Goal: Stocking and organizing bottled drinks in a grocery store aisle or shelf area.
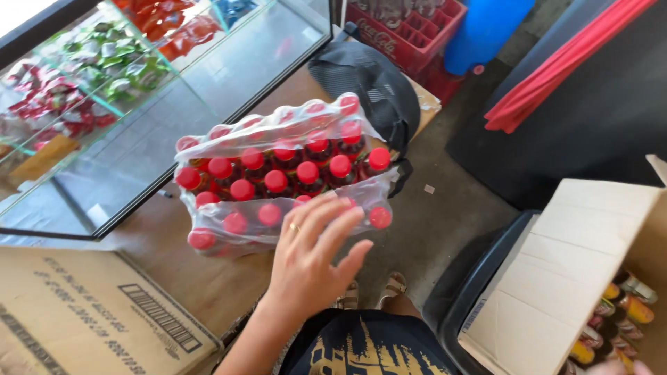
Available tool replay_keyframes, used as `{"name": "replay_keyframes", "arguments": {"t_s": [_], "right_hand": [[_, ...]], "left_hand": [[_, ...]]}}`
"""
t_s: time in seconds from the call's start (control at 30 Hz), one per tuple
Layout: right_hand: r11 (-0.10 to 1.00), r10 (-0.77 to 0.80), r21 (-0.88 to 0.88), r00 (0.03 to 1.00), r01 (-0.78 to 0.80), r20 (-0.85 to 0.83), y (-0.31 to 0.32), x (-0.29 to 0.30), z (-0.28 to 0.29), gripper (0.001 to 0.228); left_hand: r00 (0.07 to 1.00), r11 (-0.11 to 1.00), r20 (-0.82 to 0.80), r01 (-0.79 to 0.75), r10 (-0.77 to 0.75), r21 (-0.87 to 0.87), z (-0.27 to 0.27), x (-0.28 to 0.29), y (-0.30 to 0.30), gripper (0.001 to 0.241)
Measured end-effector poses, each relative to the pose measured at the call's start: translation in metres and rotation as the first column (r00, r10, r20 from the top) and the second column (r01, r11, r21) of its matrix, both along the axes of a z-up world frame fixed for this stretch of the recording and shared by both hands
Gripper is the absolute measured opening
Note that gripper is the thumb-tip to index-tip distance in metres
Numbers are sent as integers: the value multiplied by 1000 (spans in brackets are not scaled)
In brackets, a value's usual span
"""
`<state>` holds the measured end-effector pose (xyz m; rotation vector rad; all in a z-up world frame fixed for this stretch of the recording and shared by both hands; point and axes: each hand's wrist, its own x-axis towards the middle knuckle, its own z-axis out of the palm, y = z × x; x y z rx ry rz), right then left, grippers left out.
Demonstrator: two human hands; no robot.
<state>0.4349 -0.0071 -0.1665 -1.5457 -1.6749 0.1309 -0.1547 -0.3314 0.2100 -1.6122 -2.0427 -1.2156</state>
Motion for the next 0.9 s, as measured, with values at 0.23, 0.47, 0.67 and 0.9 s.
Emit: {"name": "replay_keyframes", "arguments": {"t_s": [0.23,0.47,0.67,0.9], "right_hand": [[838,523,45,777,-543,-350,1,-346,184,19],[458,783,-111,460,-882,-418,-70,-514,291,30],[179,845,-198,253,-964,-471,-77,-547,300,45],[280,889,-281,358,-918,-284,-82,-548,310,41]], "left_hand": [[989,976,-55,-147,140,-160,-36,-22,6,60],[984,970,-54,-177,171,-164,-58,-20,11,55],[992,982,-75,-108,98,-156,-52,4,40,60],[967,971,-150,-219,204,-93,-79,0,62,37]]}}
